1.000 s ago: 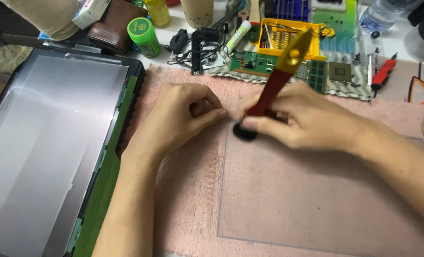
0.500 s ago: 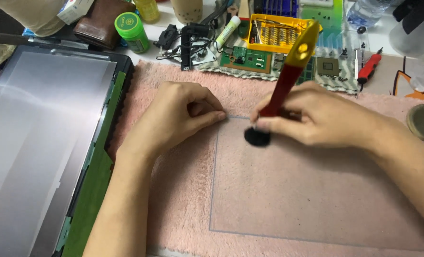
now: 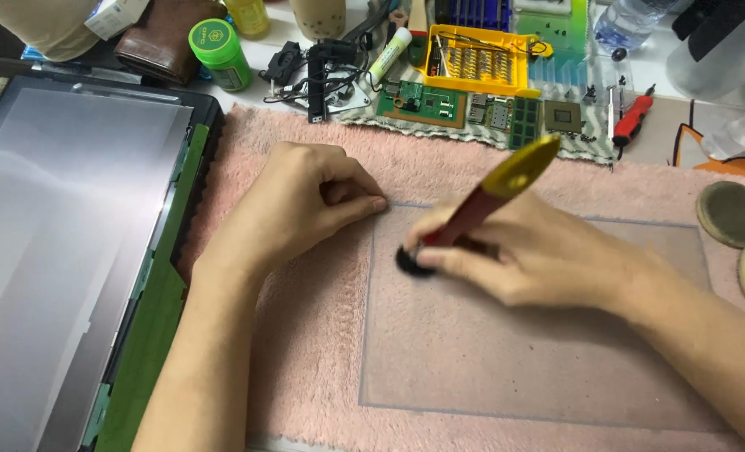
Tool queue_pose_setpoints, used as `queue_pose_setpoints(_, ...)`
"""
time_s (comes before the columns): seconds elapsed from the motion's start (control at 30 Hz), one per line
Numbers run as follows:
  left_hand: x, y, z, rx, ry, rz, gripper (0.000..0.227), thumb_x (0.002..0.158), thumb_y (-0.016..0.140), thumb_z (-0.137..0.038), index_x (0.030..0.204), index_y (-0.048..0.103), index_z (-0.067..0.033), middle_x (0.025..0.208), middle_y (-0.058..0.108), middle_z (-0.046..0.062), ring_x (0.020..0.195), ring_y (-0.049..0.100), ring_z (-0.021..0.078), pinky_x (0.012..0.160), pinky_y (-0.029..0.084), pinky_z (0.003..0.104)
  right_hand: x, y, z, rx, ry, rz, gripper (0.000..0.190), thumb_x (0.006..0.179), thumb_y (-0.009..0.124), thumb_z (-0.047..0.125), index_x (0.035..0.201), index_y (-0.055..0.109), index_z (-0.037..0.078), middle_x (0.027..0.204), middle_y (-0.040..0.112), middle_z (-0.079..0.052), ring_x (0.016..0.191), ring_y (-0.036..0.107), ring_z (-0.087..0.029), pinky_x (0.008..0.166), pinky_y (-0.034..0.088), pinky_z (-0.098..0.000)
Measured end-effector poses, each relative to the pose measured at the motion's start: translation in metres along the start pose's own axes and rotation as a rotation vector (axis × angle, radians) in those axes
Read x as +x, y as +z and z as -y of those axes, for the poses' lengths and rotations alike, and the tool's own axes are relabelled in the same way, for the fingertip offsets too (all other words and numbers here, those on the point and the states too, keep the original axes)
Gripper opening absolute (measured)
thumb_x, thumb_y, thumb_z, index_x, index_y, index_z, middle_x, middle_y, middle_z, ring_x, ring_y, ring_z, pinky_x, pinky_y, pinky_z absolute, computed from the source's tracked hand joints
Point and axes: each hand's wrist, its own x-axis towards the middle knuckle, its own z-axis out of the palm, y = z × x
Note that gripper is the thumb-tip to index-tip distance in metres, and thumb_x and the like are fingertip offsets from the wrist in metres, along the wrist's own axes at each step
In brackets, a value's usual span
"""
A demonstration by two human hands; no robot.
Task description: The person uses a red and gold handled tool with a black circular tip to wipe a rectangular screen placed on a pink towel. The person repeatedly moves the tool across the screen surface in various directions to clean it.
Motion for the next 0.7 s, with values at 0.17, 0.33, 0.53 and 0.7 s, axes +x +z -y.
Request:
queue_pose_setpoints(0.17, -0.001, 0.002, 0.004, -0.016, 0.009, -0.012, 0.005, 0.094, 0.096, -0.02, 0.099, 0.094, -0.0188, 0.085, 0.089, -0.003, 0.075, 0.075, 0.0094, 0.068, 0.053, 0.029, -0.011, -0.018, 0.009, -0.061, 0.033, 0.138, 0.034, 0.11, 0.064, 0.044, 0.12, 0.089, 0.023, 0.095, 0.092, 0.007, 0.064, 0.072, -0.013, 0.056, 0.057, -0.0295)
queue_pose_setpoints(0.33, 0.0, 0.005, 0.011, 0.013, 0.058, -0.019, 0.006, 0.095, 0.097, -0.021, 0.1, 0.094, -0.0193, 0.071, 0.078, -0.004, 0.064, 0.062, 0.0085, 0.061, 0.045, 0.03, -0.011, 0.006, 0.012, -0.038, -0.133, 0.013, 0.031, 0.111, 0.065, 0.027, 0.132, 0.081, 0.01, 0.123, 0.09, -0.007, 0.102, 0.088, -0.022, 0.093, 0.073, -0.0352)
queue_pose_setpoints(0.53, -0.003, 0.003, 0.009, -0.003, 0.092, -0.033, 0.007, 0.095, 0.096, -0.019, 0.099, 0.093, -0.0159, 0.087, 0.089, -0.001, 0.078, 0.078, 0.0112, 0.07, 0.055, 0.029, -0.022, 0.001, 0.014, -0.016, -0.085, 0.086, 0.032, 0.111, 0.064, 0.032, 0.131, 0.083, 0.017, 0.13, 0.092, 0.002, 0.107, 0.09, -0.018, 0.094, 0.069, -0.0354)
queue_pose_setpoints(0.7, -0.001, 0.003, 0.007, -0.001, 0.086, -0.024, 0.007, 0.094, 0.097, -0.018, 0.1, 0.093, -0.0152, 0.086, 0.089, 0.0, 0.076, 0.078, 0.0109, 0.068, 0.054, 0.029, -0.021, 0.023, 0.025, -0.026, -0.07, 0.096, 0.019, 0.115, 0.059, 0.019, 0.121, 0.077, 0.014, 0.098, 0.082, -0.001, 0.076, 0.079, -0.014, 0.071, 0.081, -0.0177)
